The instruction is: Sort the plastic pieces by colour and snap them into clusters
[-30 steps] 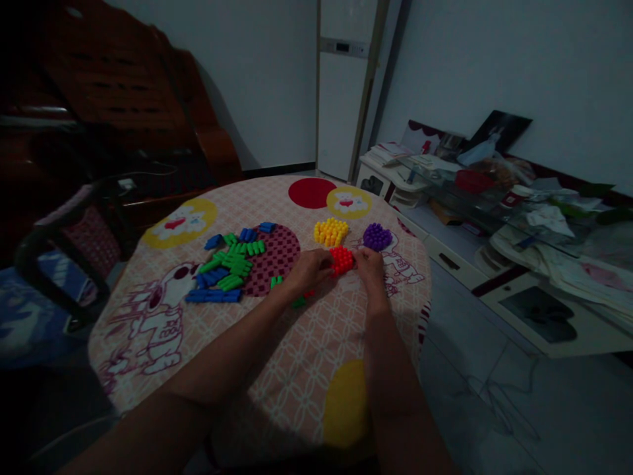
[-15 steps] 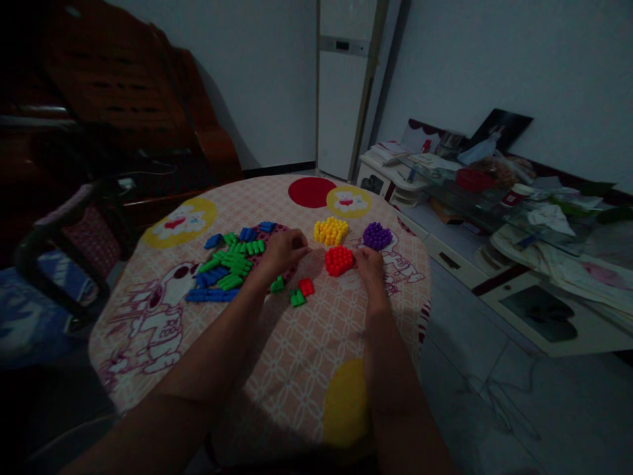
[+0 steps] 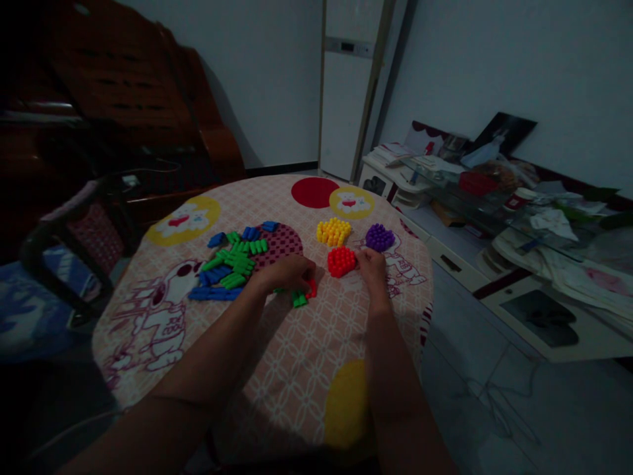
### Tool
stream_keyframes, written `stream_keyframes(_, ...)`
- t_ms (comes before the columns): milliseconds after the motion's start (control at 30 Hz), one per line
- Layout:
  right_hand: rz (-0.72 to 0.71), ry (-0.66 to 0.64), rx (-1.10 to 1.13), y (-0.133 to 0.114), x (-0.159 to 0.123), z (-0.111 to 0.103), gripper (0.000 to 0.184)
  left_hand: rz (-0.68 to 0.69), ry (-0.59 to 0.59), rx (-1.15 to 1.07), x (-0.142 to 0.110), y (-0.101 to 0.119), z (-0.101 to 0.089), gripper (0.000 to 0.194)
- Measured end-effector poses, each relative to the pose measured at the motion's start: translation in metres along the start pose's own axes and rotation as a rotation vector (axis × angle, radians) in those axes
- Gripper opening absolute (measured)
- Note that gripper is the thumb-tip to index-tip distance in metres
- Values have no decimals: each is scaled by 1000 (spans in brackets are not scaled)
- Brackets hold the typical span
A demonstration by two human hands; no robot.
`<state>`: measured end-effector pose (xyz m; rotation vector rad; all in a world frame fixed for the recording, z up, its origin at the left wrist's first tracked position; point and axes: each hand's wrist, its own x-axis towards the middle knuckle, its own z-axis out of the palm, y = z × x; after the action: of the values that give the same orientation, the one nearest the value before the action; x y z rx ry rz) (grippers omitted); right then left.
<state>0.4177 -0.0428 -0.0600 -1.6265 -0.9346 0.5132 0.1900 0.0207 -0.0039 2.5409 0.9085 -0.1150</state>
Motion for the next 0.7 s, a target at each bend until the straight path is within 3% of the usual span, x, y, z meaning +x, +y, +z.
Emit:
stream_keyframes(200,7,-19,17,0,1,0,29,-86,187,3,4,-4,-4,24)
stream_keyframes(367,12,-8,26,1,2,0,29,23,143,38,2,0,-1,29)
stream_keyframes(533,5,0,11,0,2,0,29,-52,200,65,4,4,5,27)
stream_keyframes(700,11,7,32,-2,0,1,28,-83,285,-27,5,-1,-2,24)
